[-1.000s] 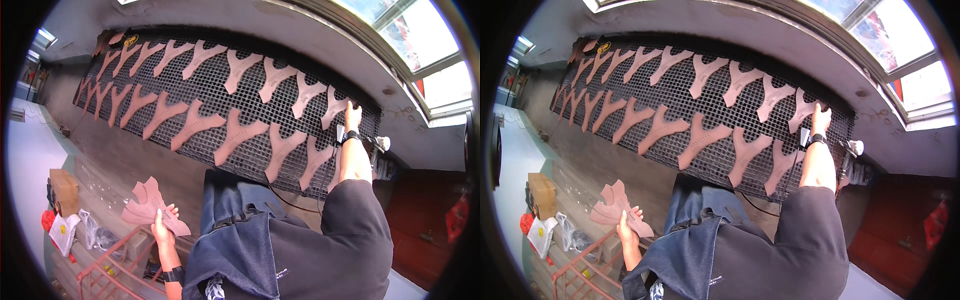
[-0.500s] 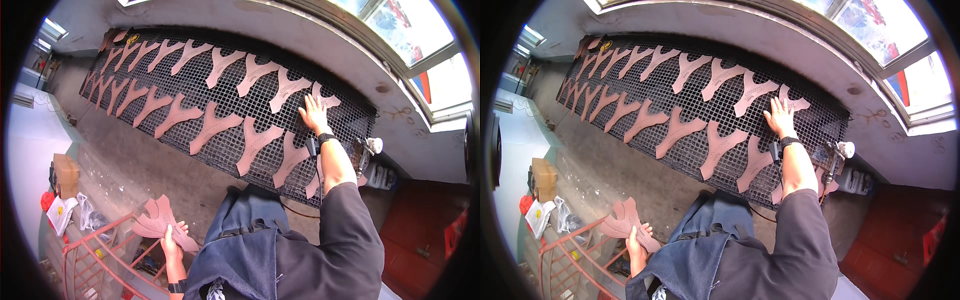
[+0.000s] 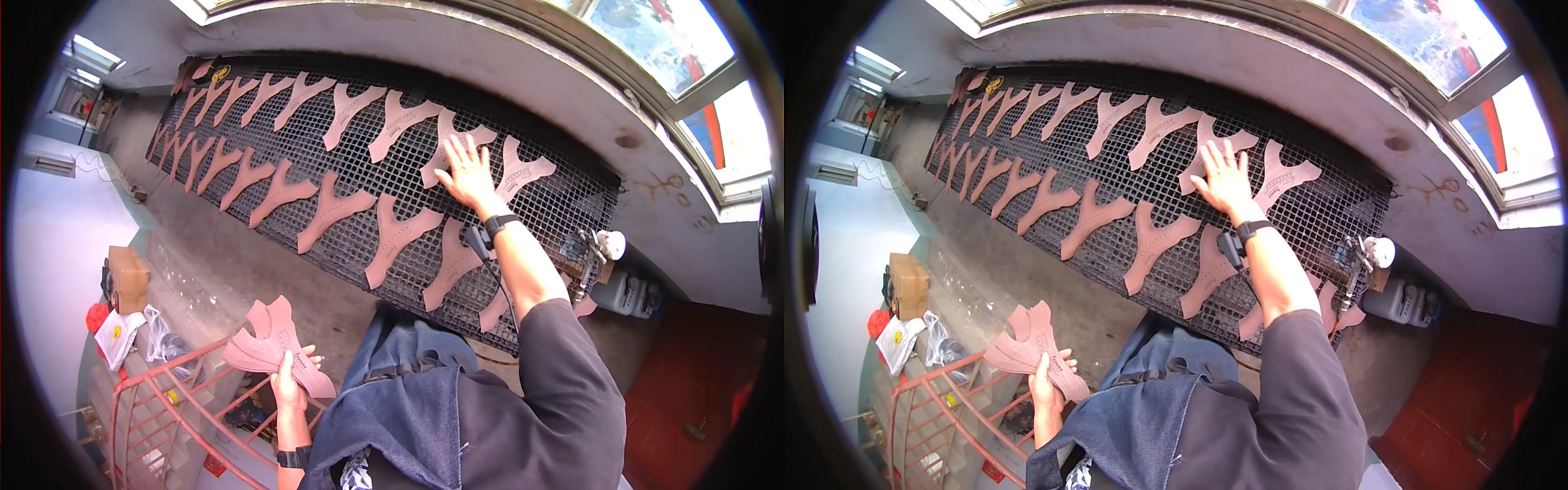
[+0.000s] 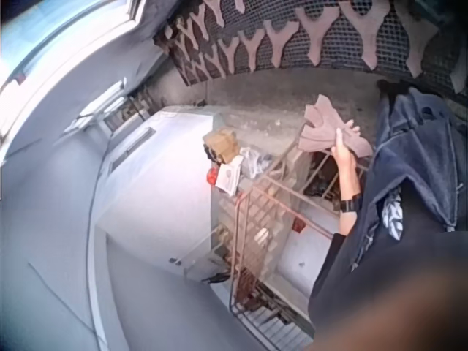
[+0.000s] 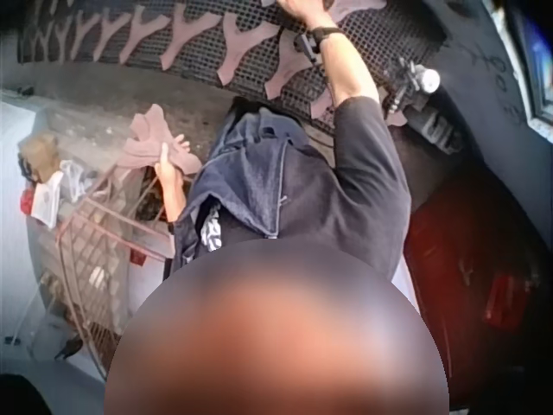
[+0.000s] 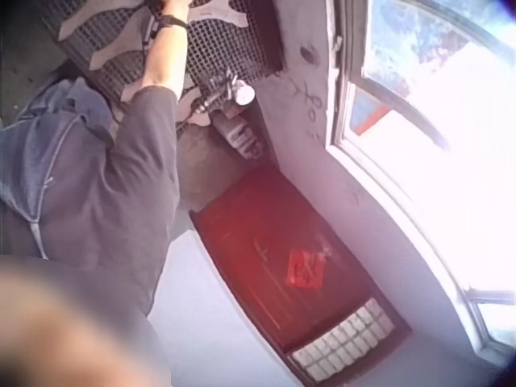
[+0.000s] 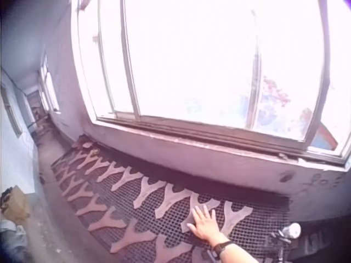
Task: Apply adhesive to leather shoe upper components using a spray gun and then stack them.
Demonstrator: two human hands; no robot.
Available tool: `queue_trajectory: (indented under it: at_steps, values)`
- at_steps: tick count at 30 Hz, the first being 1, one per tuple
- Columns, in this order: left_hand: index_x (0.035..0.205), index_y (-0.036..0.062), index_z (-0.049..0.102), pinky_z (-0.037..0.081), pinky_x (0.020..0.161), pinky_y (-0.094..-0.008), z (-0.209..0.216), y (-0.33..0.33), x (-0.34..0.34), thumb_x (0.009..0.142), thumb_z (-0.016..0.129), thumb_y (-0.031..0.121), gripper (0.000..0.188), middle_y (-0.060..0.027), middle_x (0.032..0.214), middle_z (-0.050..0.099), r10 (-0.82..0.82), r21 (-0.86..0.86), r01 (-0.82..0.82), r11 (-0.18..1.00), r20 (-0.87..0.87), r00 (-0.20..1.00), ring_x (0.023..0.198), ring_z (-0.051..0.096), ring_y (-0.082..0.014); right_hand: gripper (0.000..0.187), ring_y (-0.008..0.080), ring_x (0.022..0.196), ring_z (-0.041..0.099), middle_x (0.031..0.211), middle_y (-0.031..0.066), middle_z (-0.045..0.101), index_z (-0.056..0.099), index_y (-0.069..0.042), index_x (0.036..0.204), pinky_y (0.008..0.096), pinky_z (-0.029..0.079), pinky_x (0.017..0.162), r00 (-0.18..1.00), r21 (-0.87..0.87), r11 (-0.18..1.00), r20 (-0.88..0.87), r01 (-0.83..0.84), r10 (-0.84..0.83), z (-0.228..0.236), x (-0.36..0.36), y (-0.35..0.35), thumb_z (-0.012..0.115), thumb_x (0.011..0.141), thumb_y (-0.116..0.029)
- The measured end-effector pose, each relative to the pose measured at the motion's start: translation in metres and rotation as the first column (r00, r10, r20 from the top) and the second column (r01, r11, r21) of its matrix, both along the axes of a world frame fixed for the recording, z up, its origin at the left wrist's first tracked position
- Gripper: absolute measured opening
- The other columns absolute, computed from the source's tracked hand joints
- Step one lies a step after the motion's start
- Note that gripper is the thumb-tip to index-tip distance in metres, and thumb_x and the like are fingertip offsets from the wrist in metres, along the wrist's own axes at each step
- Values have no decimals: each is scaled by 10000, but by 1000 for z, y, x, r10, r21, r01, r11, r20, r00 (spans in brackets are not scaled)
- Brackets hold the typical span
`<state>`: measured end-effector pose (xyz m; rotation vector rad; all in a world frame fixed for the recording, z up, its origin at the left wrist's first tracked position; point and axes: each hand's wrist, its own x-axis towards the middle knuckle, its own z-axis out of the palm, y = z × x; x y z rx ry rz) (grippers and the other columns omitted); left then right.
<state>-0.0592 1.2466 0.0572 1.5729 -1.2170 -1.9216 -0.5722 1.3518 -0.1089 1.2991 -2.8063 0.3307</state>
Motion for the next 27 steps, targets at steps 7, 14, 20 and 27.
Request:
queue_trajectory:
  at_steps: [7, 14, 20, 27]
  values:
    - [1110, -84, 626, 544, 712, -371, 19, 24, -7, 972, 475, 274, 412, -185, 986, 700, 13, -27, -14, 1000, -37, 999, 746, 667, -233, 749, 350, 1526, 189, 1637, 53, 288, 355, -143, 1550, 658, 153, 1185, 995, 112, 990, 65, -81, 74, -9, 0, -26, 486, 963, -589]
    - [1119, -98, 618, 539, 736, -371, 10, 28, 4, 931, 464, 299, 465, -196, 993, 696, 30, -1, -31, 1000, -153, 988, 781, 668, -252, 755, 361, 1525, 185, 1643, 76, 269, 323, -144, 1564, 663, 151, 1181, 996, 125, 990, 71, -69, 60, -4, 8, -21, 486, 968, -579]
    - [1215, -126, 583, 558, 769, -399, 5, 12, -4, 913, 458, 263, 509, -227, 1057, 690, -133, 51, 167, 985, -395, 909, 837, 684, -290, 612, 321, 1268, 568, 1359, 196, 596, 531, -60, 1404, 490, 441, 1055, 745, -266, 958, 660, 109, 99, 46, 81, -10, 559, 963, -483]
    - [1356, -71, 529, 569, 899, -386, 2, 4, -70, 981, 577, 97, 414, -193, 1242, 656, -401, 19, 418, 908, -249, 882, 1050, 689, -283, 306, 130, 926, 698, 1052, 52, 706, 666, -50, 1140, 271, 552, 858, -277, -338, 920, 881, 197, 383, 93, 212, 31, 652, 986, -315]
